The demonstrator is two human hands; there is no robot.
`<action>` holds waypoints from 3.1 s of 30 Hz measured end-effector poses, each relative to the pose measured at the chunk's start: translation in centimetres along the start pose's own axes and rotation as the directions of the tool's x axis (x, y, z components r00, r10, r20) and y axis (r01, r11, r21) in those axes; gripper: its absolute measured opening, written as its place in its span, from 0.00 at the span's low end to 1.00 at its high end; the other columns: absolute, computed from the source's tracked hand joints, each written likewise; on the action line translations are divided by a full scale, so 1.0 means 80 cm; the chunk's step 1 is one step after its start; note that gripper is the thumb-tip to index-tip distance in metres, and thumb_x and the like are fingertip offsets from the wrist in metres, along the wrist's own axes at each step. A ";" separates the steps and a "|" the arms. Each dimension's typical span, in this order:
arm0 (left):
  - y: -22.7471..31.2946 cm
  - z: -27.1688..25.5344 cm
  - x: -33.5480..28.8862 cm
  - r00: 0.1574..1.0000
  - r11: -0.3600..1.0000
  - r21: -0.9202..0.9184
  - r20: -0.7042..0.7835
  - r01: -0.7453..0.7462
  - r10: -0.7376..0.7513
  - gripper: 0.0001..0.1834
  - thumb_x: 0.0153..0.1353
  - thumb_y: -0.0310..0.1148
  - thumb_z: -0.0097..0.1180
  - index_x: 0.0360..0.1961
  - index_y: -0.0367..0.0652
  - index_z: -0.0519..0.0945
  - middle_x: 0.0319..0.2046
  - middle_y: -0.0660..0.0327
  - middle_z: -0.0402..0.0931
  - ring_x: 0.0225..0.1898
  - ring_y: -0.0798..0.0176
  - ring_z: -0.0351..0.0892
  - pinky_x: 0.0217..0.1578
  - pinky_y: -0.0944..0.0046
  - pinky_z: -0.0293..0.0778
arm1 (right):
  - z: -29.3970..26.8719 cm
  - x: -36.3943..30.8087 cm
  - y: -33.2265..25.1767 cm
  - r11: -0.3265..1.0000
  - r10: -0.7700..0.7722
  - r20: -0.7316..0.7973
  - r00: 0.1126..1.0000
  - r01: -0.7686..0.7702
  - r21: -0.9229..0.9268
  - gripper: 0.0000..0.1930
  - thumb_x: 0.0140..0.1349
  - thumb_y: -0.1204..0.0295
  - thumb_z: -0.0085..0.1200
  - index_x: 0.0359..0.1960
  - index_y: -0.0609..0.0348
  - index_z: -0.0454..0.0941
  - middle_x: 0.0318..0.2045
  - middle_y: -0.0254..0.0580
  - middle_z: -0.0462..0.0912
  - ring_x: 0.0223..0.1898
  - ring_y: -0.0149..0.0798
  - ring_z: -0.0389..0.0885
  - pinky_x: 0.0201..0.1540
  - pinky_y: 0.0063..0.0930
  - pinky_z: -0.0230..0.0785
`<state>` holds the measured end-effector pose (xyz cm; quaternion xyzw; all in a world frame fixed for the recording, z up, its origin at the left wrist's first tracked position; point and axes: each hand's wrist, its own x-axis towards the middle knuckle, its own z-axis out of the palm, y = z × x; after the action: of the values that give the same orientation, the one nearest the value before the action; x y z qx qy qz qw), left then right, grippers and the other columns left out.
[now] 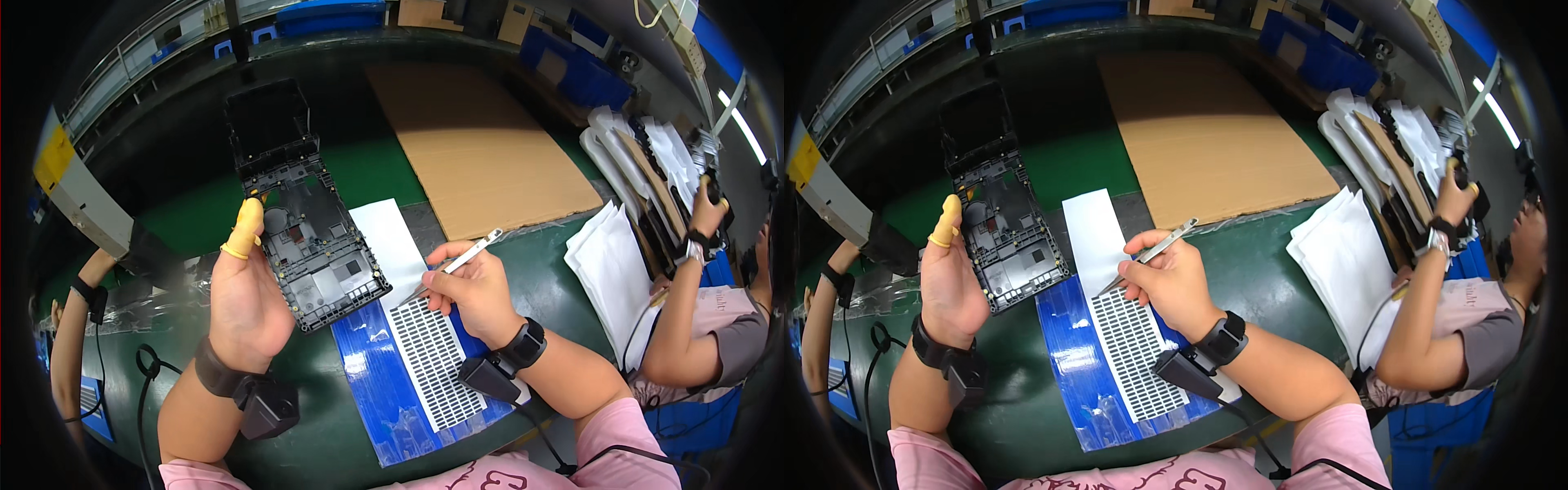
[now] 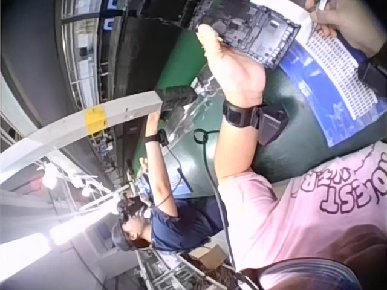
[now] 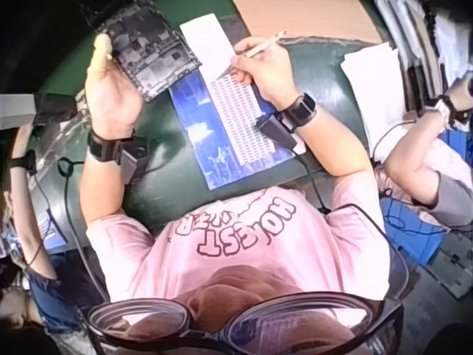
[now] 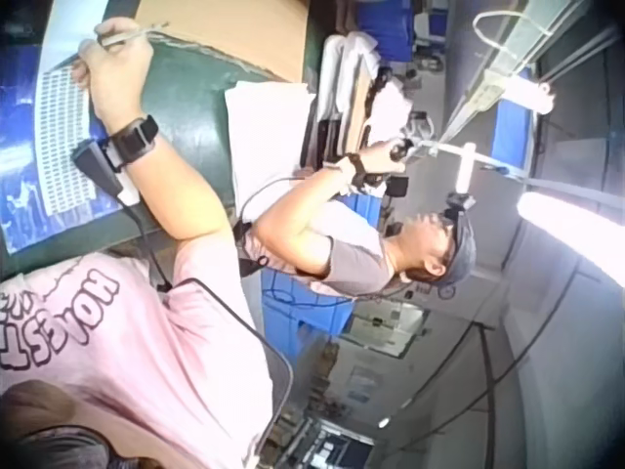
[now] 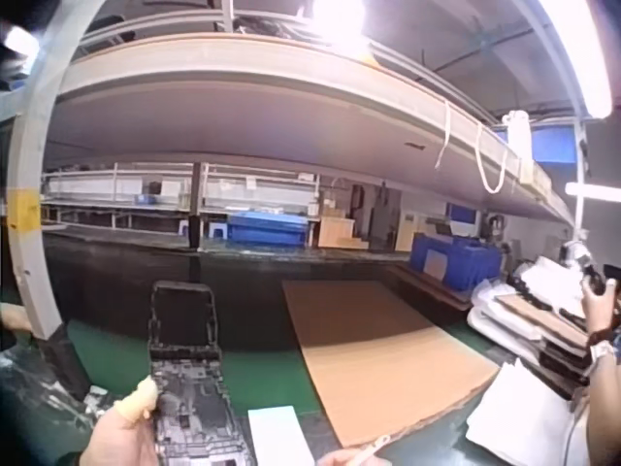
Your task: The worker is assembling a plastic electronics housing by applying adhesive strips and inserting components.
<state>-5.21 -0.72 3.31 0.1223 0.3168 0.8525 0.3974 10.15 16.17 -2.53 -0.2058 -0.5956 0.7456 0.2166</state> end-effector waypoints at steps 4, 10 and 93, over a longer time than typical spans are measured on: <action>-0.007 -0.005 0.006 0.999 1.000 0.024 -0.043 0.009 -0.008 0.14 0.63 0.42 0.44 0.44 0.47 0.69 0.44 0.59 0.73 0.46 0.58 0.73 0.48 0.53 0.69 | -0.001 0.001 0.004 0.999 -0.009 0.003 1.000 0.009 -0.049 0.09 0.52 0.81 0.54 0.36 0.66 0.70 0.19 0.39 0.77 0.16 0.23 0.73 0.15 0.12 0.61; -0.018 -0.010 0.009 0.998 0.998 -0.043 -0.046 0.036 -0.038 0.16 0.63 0.43 0.44 0.45 0.45 0.69 0.45 0.59 0.72 0.48 0.58 0.71 0.50 0.54 0.67 | -0.001 0.000 0.004 0.999 -0.008 -0.003 1.000 0.007 -0.040 0.09 0.52 0.81 0.54 0.36 0.66 0.71 0.19 0.38 0.77 0.16 0.22 0.73 0.15 0.12 0.61; -0.060 0.039 -0.062 0.991 0.988 0.070 0.000 0.135 -0.135 0.29 0.54 0.20 0.47 0.58 0.46 0.56 0.47 0.57 0.69 0.46 0.63 0.71 0.48 0.61 0.69 | 0.035 -0.092 -0.055 0.925 -0.377 0.081 0.923 0.379 -0.015 0.10 0.51 0.86 0.54 0.36 0.71 0.73 0.35 0.45 0.76 0.35 0.32 0.77 0.37 0.19 0.69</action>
<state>2.37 -0.78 2.83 0.1164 0.3532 0.8117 0.4503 14.93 10.63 2.69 -0.0616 -0.6431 0.6882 0.3302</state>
